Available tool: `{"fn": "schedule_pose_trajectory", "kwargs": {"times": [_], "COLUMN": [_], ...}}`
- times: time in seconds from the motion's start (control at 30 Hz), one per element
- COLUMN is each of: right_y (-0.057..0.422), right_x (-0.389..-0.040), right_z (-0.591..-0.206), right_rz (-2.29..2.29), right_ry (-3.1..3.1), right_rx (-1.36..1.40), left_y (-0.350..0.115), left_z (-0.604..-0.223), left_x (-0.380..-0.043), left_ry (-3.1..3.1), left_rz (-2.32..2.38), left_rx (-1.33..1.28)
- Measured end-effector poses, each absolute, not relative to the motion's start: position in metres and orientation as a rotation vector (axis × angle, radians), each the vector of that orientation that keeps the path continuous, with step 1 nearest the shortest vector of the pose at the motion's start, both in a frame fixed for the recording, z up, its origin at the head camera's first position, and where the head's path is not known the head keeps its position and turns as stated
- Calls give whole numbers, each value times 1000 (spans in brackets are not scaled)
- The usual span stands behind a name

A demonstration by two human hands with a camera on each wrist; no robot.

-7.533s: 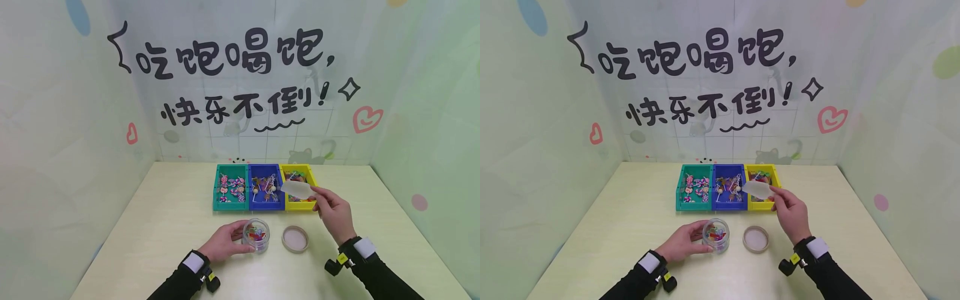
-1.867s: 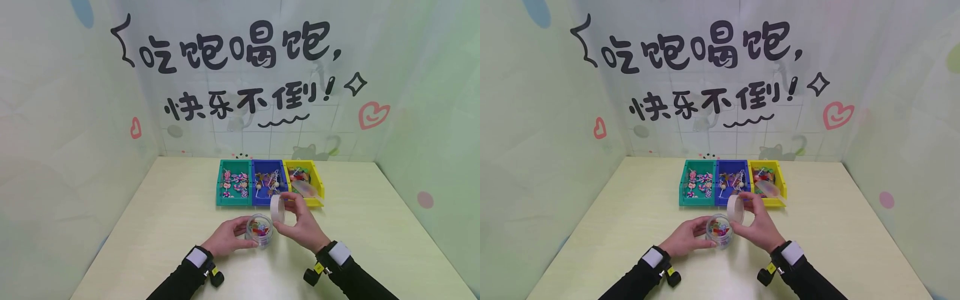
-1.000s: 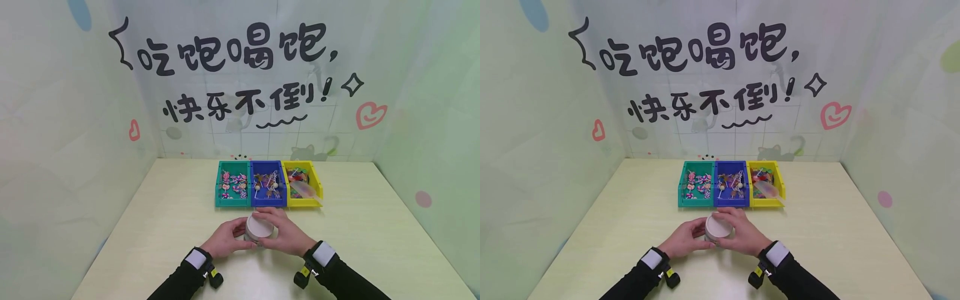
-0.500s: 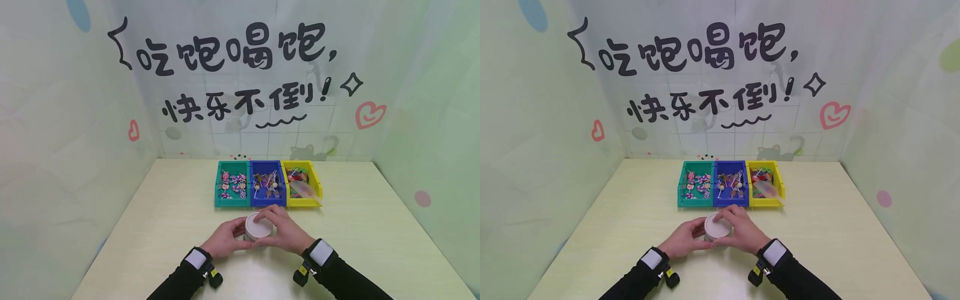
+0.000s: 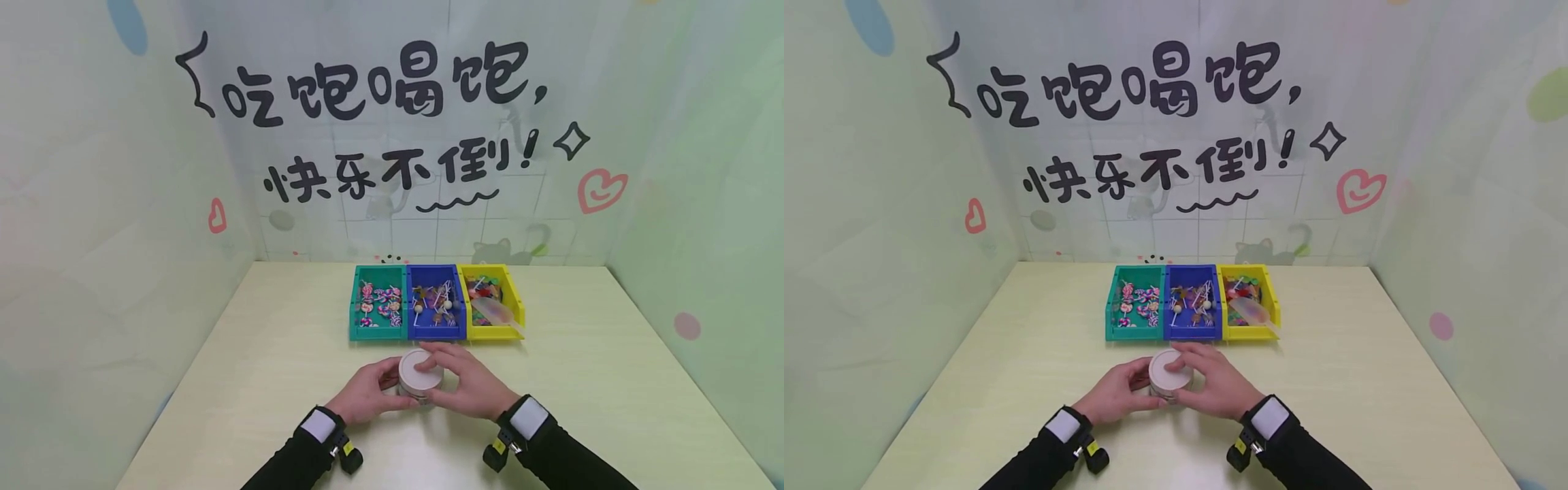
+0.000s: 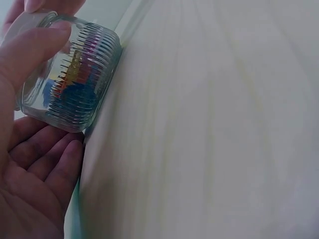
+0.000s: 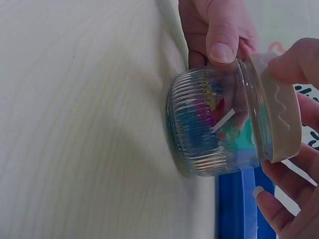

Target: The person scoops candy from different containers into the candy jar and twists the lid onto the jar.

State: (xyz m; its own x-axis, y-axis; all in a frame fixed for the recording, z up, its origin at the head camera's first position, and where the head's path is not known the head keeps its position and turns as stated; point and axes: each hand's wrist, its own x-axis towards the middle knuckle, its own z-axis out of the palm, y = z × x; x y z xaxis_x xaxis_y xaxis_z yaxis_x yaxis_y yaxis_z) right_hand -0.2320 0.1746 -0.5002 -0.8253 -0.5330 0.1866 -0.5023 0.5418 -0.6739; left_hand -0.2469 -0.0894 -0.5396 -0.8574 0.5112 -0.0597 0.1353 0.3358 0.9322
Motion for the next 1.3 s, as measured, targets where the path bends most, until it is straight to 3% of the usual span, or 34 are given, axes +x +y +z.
{"fn": "schedule_pose_trajectory", "kwargs": {"times": [1.3], "right_y": [170], "right_x": [-230], "right_z": [-512], "right_rz": [-1132], "right_ry": [2851], "right_rx": [-881], "left_y": [-89], "left_z": [-543], "left_x": [-247], "left_ry": [2285], "left_rz": [1518], "left_rx": [574]}}
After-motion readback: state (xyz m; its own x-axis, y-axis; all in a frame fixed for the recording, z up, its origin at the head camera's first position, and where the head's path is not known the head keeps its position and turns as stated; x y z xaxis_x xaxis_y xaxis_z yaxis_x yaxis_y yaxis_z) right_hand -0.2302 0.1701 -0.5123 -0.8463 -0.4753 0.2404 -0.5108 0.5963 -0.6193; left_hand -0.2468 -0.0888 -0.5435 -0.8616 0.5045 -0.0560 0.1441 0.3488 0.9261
